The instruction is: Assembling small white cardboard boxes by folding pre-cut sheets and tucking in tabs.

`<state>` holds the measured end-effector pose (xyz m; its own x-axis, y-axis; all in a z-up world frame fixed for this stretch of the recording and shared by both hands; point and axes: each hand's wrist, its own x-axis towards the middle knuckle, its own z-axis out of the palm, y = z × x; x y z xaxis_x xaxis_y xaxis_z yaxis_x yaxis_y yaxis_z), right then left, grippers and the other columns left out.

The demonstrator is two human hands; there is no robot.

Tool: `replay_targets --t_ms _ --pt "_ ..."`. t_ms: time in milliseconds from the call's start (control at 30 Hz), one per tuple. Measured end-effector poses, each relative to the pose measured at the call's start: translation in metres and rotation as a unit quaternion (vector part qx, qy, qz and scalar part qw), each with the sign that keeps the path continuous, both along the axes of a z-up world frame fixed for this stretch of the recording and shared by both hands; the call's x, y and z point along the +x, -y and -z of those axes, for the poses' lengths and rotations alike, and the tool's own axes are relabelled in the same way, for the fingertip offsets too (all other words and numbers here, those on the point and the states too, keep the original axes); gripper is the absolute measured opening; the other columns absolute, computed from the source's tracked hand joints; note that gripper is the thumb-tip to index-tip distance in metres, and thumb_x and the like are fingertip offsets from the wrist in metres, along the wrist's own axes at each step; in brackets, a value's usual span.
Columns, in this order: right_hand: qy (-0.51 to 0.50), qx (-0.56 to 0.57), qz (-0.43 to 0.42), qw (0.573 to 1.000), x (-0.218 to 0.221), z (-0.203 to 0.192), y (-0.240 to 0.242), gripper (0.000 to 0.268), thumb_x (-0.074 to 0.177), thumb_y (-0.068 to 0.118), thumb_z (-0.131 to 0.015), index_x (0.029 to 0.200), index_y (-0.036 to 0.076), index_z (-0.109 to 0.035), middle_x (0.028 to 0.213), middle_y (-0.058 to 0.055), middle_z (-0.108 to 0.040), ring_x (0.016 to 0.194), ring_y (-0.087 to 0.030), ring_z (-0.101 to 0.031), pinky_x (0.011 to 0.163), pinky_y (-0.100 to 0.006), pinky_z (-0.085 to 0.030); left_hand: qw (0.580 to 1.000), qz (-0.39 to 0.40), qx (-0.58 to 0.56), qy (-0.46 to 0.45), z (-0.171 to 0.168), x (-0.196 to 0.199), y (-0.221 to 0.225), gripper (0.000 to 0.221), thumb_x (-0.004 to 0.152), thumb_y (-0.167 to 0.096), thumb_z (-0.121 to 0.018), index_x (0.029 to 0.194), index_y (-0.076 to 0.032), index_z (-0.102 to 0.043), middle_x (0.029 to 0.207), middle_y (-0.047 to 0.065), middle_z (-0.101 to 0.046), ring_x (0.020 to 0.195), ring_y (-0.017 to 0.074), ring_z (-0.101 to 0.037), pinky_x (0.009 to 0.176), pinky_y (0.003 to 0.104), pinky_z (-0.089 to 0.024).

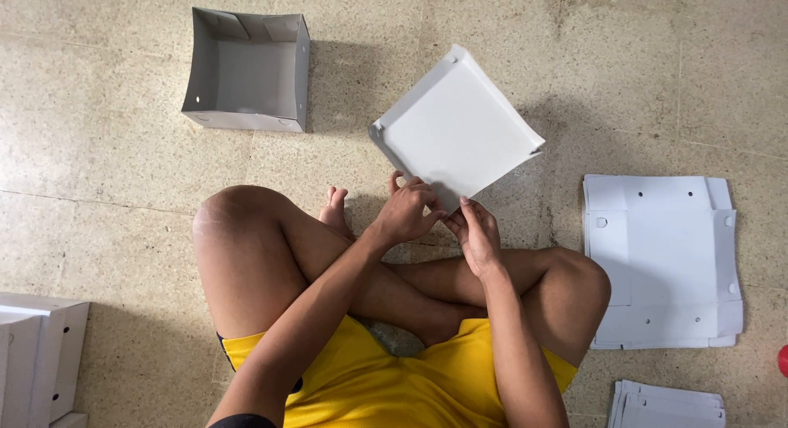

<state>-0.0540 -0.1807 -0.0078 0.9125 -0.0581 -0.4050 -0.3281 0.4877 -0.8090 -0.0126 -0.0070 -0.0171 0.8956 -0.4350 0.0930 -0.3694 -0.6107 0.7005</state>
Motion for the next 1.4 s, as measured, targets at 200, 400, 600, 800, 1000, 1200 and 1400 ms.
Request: replay_targets --t_ms 200,400,600,800,1000,1200,1400 --pt "0.002 0.027 0.021 0.999 0.002 0.08 0.029 0.024 0.104 0.021 -0.063 0.093 0.0 -0.059 0.09 -0.016 -0.067 0.085 -0.03 -0.073 0.076 -0.041 -0.063 0.994 0.027 -0.017 0.104 -0.005 -0.008 0.003 0.023 0.085 -0.042 -0.069 0.074 -0.023 -0.072 0.081 -0.001 -0.068 0.098 0.0167 -0.06 0.105 0.057 -0.02" --pt "-0.061 0.042 0.024 0.997 0.005 0.024 0.009 0.023 0.099 0.031 -0.067 0.093 0.01 -0.062 0.094 -0.009 -0.071 0.084 -0.025 -0.074 0.08 -0.04 -0.063 0.975 0.01 0.073 0.21 0.003 -0.012 0.007 0.014 0.089 -0.03 -0.071 0.077 -0.023 -0.073 0.089 0.0 -0.07 0.109 0.0163 -0.055 0.104 0.055 -0.021" --pt "-0.049 -0.017 0.084 0.995 0.009 0.021 0.013 0.084 0.097 0.025 -0.068 0.156 0.009 -0.012 0.134 -0.013 -0.056 0.116 -0.03 -0.066 0.101 -0.045 -0.052 0.95 0.03 0.264 0.164 -0.077 -0.002 -0.024 0.011 0.094 -0.018 -0.066 0.101 -0.016 -0.075 0.124 0.01 -0.061 0.13 0.0317 -0.047 0.107 0.055 -0.039" --pt "0.003 -0.105 0.065 0.992 0.012 0.02 0.011 0.104 0.096 0.02 -0.071 0.161 0.019 0.01 0.153 -0.021 -0.034 0.121 -0.032 -0.064 0.098 -0.04 -0.053 0.995 -0.088 0.033 0.018 -0.113 0.002 -0.057 0.03 0.102 -0.027 -0.058 0.107 -0.003 -0.074 0.156 0.033 -0.03 0.143 0.0594 -0.023 0.105 0.073 -0.036" --pt "0.042 -0.182 0.098 0.977 0.021 0.007 0.015 0.101 0.092 0.012 -0.078 0.162 0.021 -0.006 0.154 -0.028 -0.027 0.123 -0.035 -0.058 0.098 -0.041 -0.051 0.981 -0.111 -0.141 -0.078 -0.029 0.008 -0.042 0.011 0.101 -0.014 -0.058 0.096 -0.01 -0.066 0.146 0.036 -0.044 0.12 0.0547 -0.055 0.098 0.058 -0.053" --pt "0.085 -0.181 0.157 0.967 0.021 0.02 0.011 0.085 0.095 0.011 -0.076 0.159 0.015 -0.021 0.136 -0.016 -0.044 0.112 -0.021 -0.058 0.1 -0.038 -0.054 0.96 -0.128 -0.185 -0.164 -0.042 0.015 -0.043 0.044 0.102 -0.011 -0.05 0.141 -0.007 -0.029 0.132 0.035 -0.057 0.118 0.0516 -0.058 0.093 0.064 -0.051" --pt "0.115 -0.225 0.135 0.958 0.02 0.043 0.024 0.06 0.099 0.01 -0.069 0.152 0.005 -0.041 0.118 -0.011 -0.062 0.107 -0.011 -0.058 0.097 -0.033 -0.056 0.95 -0.151 -0.165 -0.216 -0.045 0.021 -0.047 0.066 0.101 -0.027 -0.059 0.152 0.006 -0.033 0.118 0.029 -0.067 0.116 0.0409 -0.063 0.095 0.057 -0.053"
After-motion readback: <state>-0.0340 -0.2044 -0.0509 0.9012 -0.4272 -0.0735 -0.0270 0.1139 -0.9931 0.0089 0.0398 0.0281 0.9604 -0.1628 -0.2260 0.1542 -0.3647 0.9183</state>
